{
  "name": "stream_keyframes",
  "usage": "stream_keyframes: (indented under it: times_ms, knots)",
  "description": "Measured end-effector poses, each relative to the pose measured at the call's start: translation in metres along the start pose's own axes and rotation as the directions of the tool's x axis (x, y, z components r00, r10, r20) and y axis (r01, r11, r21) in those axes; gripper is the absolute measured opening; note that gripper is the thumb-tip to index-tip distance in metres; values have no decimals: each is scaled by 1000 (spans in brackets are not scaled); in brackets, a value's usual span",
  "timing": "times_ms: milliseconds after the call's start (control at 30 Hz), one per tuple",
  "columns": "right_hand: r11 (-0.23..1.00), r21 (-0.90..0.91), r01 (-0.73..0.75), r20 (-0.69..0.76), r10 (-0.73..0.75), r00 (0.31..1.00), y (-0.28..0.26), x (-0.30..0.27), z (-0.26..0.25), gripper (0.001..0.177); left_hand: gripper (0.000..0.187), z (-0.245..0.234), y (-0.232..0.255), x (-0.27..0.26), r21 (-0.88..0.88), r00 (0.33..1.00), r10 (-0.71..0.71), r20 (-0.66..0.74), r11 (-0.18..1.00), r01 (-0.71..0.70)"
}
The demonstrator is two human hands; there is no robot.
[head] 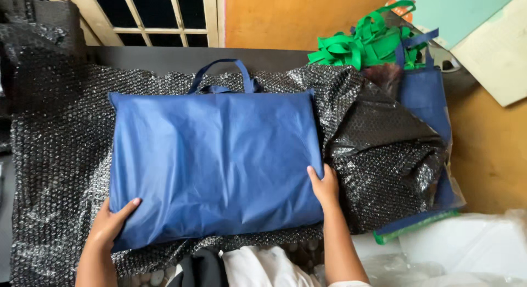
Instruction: The person wraps a blue bag in black bubble wrap and secures it using tape from a dispenser.
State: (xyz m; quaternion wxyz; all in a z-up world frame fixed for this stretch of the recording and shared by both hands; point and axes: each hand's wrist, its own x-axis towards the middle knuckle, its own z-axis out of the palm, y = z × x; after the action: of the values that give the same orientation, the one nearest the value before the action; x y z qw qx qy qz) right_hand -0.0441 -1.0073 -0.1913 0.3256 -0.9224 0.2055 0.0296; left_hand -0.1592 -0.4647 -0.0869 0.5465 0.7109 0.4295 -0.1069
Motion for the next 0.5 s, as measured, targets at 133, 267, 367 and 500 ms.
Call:
stream_keyframes:
  times_ms: [133, 267, 367, 500]
  knots:
    - [984, -15, 175, -128, -175, 976, 15, 6, -13, 55, 82, -4, -29, 9, 146, 998, 57, -40, 988, -50]
    - [941, 8, 339, -221, -329, 918, 25, 8, -19, 37, 73, 9, -44, -1, -65, 997, 81, 12, 995, -80]
    - [949, 4, 316, -240, -306, 921, 51, 25, 7, 37, 81, 16, -58, 10, -91, 999, 39, 33, 995, -36]
    - [983, -55, 173, -211, -180, 961, 53, 26, 14, 46, 83, 19, -71, 25, -65, 997, 70, 15, 996, -69]
